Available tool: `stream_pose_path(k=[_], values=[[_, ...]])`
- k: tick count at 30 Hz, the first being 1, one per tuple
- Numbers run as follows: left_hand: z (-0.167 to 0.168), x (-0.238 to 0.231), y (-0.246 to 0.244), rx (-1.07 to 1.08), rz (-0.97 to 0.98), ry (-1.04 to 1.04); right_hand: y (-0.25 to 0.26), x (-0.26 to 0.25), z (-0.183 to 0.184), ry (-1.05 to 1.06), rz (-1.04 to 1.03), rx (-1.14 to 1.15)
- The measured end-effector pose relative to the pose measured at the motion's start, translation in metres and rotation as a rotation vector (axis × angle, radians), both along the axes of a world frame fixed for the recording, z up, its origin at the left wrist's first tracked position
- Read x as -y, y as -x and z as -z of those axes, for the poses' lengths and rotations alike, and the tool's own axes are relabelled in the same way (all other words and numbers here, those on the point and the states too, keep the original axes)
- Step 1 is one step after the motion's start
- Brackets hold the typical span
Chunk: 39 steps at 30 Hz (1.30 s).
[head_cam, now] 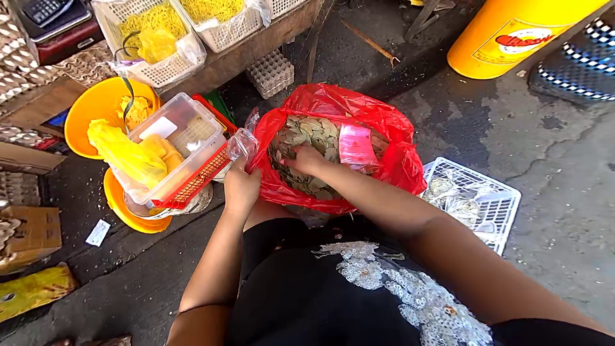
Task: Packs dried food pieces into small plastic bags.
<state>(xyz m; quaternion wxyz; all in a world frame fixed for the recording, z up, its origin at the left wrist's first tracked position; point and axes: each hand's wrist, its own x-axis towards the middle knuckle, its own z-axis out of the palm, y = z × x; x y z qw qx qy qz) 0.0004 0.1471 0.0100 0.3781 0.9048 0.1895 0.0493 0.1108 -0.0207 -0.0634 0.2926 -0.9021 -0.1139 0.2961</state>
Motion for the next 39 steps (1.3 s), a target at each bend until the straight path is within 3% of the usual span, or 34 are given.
stream_pose_path(k=[10,14,18,31,36,39], values=[[0.007,0.013,0.005,0.065,0.043,0.04,0.01,-0.03,0.007,0.05,0.002,0.057],[0.009,0.008,0.006,0.061,0.022,0.037,0.001,-0.004,-0.018,0.027,-0.076,0.163],[0.01,0.008,0.007,0.045,0.041,-0.009,0.005,0.017,-0.044,0.221,-0.211,0.28],[0.011,0.005,0.012,0.126,0.109,-0.028,0.032,0.029,-0.004,0.133,-0.303,0.183],[0.01,0.004,0.014,0.142,0.084,0.009,0.024,0.029,0.011,0.083,-0.25,0.418],[0.009,0.003,0.014,0.164,0.067,0.014,0.011,0.038,-0.005,0.09,-0.104,0.445]])
